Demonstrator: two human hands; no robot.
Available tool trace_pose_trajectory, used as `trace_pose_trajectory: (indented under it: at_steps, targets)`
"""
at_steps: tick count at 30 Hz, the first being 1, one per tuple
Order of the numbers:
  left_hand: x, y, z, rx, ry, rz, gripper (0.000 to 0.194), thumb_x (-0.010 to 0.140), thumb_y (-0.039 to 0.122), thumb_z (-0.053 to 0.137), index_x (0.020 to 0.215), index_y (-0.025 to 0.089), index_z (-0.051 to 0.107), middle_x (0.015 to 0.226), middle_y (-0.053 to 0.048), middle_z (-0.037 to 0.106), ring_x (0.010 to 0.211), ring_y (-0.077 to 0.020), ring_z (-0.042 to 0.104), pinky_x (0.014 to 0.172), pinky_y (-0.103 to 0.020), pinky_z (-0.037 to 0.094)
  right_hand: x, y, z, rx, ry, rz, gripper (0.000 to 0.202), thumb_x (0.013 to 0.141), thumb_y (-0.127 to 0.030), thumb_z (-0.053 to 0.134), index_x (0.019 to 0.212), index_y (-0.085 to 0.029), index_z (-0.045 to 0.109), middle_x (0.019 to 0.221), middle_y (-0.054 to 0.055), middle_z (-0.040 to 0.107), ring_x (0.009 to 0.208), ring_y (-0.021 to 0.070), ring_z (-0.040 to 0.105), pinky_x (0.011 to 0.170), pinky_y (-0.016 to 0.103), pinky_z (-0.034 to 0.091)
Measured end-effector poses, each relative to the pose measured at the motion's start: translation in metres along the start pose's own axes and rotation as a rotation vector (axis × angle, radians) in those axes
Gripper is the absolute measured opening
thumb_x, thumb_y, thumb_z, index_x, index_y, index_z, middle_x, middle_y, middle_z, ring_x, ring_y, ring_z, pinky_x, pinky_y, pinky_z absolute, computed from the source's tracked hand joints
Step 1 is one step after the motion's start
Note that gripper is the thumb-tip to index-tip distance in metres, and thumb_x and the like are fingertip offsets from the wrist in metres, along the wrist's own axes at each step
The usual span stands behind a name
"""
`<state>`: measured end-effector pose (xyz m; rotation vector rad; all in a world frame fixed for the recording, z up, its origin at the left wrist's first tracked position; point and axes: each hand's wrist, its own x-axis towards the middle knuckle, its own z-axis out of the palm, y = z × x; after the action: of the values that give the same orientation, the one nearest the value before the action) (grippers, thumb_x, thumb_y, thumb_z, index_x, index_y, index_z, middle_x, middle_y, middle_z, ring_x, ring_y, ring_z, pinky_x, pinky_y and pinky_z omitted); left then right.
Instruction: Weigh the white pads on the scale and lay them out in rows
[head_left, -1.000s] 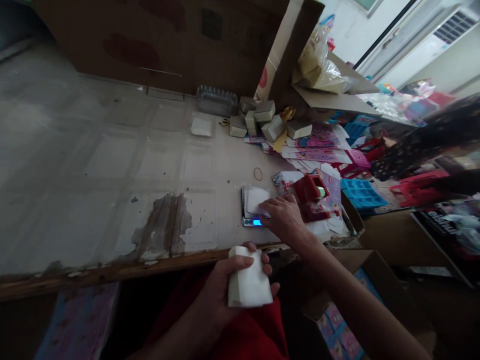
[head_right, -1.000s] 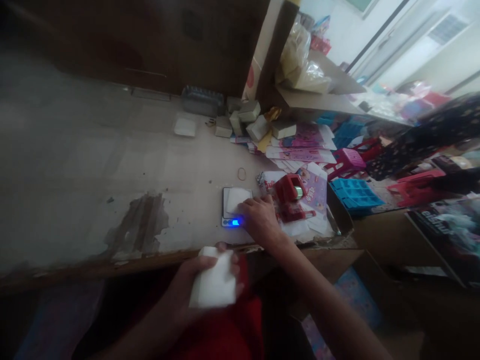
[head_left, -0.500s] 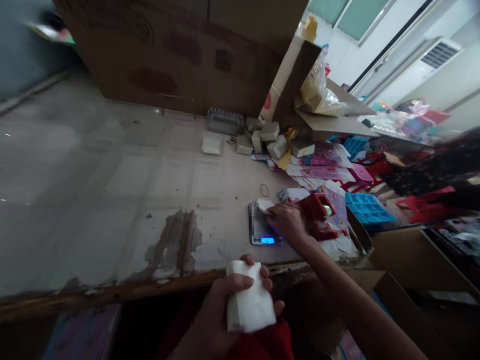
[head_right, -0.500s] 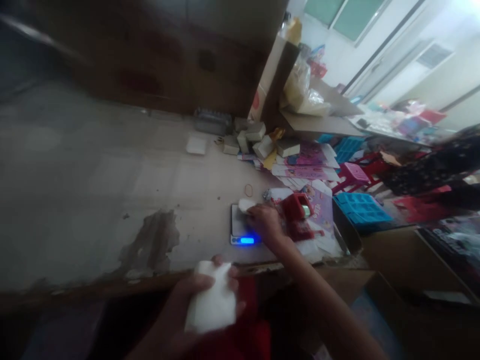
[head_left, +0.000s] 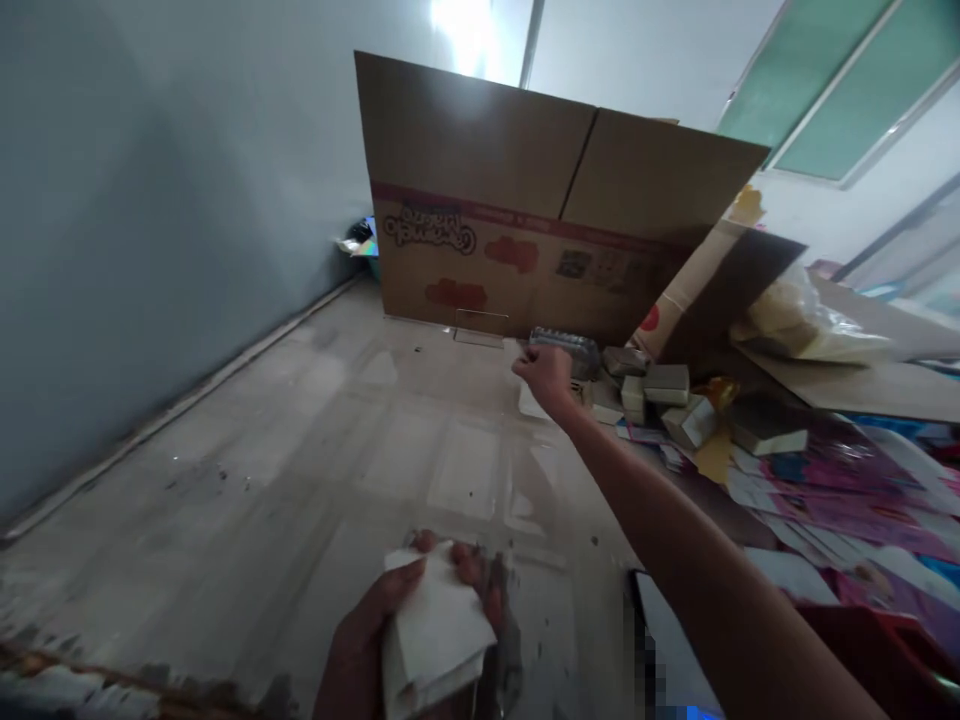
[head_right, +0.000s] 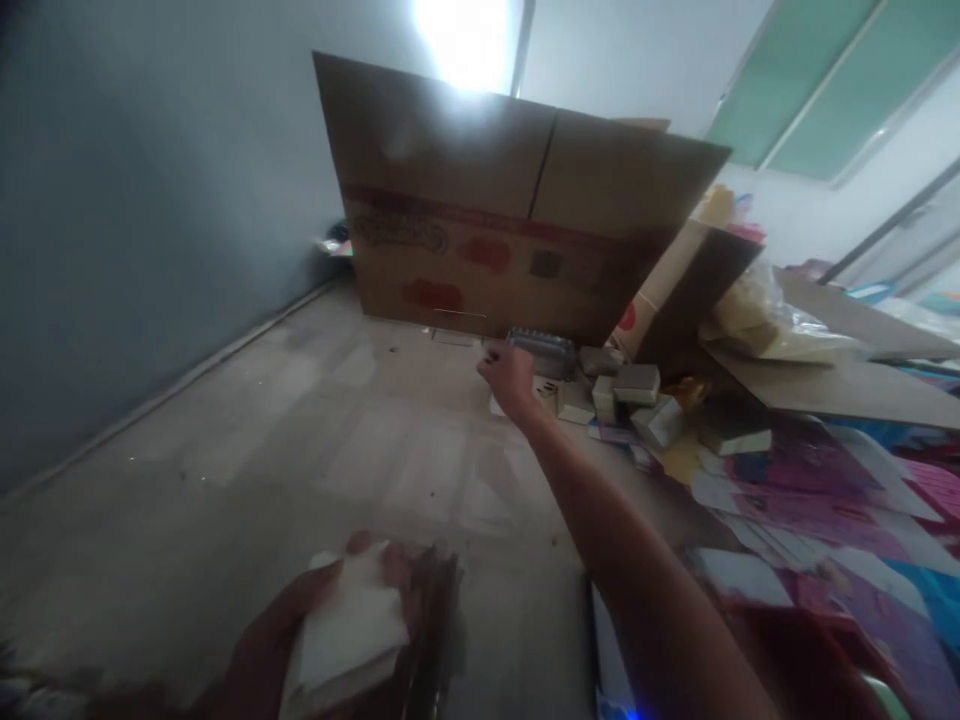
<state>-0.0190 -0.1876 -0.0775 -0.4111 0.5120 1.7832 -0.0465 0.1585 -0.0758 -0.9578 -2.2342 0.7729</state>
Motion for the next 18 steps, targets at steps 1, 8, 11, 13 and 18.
trace_pose_trajectory:
  at_steps: [1,8,11,13,18]
  targets:
    - [-0.001,0.004,0.004,-0.014,0.032,0.011,0.016,0.073,0.015,0.069,0.086,0.022,0.064,0.096,-0.007,0.067,0.09,-0.0243,0.068,0.086,-0.047,0.053,0.008,-0.004,0.015,-0.081,-0.039,-0.036,0.013,0.068,-0.018,0.06,0.072,-0.012,0.071,0.083,0.008,0.07,0.093,0.0261,0.063,0.083,0.033,0.041]
    - [0.001,0.001,0.024,-0.156,0.229,0.004,0.011,0.078,0.017,0.07,0.086,0.018,0.062,0.091,-0.009,0.067,0.087,-0.0238,0.069,0.088,-0.051,0.055,-0.015,-0.023,0.041,-0.392,-0.281,-0.131,0.022,0.07,-0.016,0.071,0.092,-0.014,0.075,0.105,0.014,0.072,0.104,0.0287,0.063,0.097,0.043,0.038]
    - [0.001,-0.007,0.02,-0.169,0.178,-0.016,0.012,0.078,0.018,0.071,0.082,0.017,0.061,0.083,-0.006,0.065,0.083,-0.0218,0.068,0.09,-0.052,0.054,-0.054,-0.042,-0.005,-0.369,-0.319,-0.139,0.036,0.08,-0.031,0.07,0.114,-0.017,0.07,0.115,0.011,0.071,0.103,0.024,0.064,0.09,0.035,0.044]
    - [-0.002,-0.015,0.018,-0.154,0.145,-0.016,0.013,0.078,0.02,0.072,0.082,0.017,0.06,0.08,-0.005,0.065,0.083,-0.0223,0.068,0.091,-0.055,0.053,-0.097,-0.061,-0.047,-0.278,-0.405,-0.176,0.037,0.084,-0.042,0.067,0.114,-0.021,0.07,0.102,0.004,0.074,0.09,0.0179,0.067,0.081,0.028,0.048]
    - [-0.018,-0.055,0.024,-0.028,0.133,-0.069,0.016,0.076,0.022,0.075,0.08,0.017,0.059,0.076,-0.002,0.067,0.073,-0.0186,0.067,0.079,-0.041,0.057,-0.23,-0.093,-0.13,0.125,-0.774,-0.37,0.046,0.065,-0.045,0.085,0.104,-0.024,0.074,0.09,0.0,0.073,0.083,0.0157,0.065,0.08,0.026,0.047]
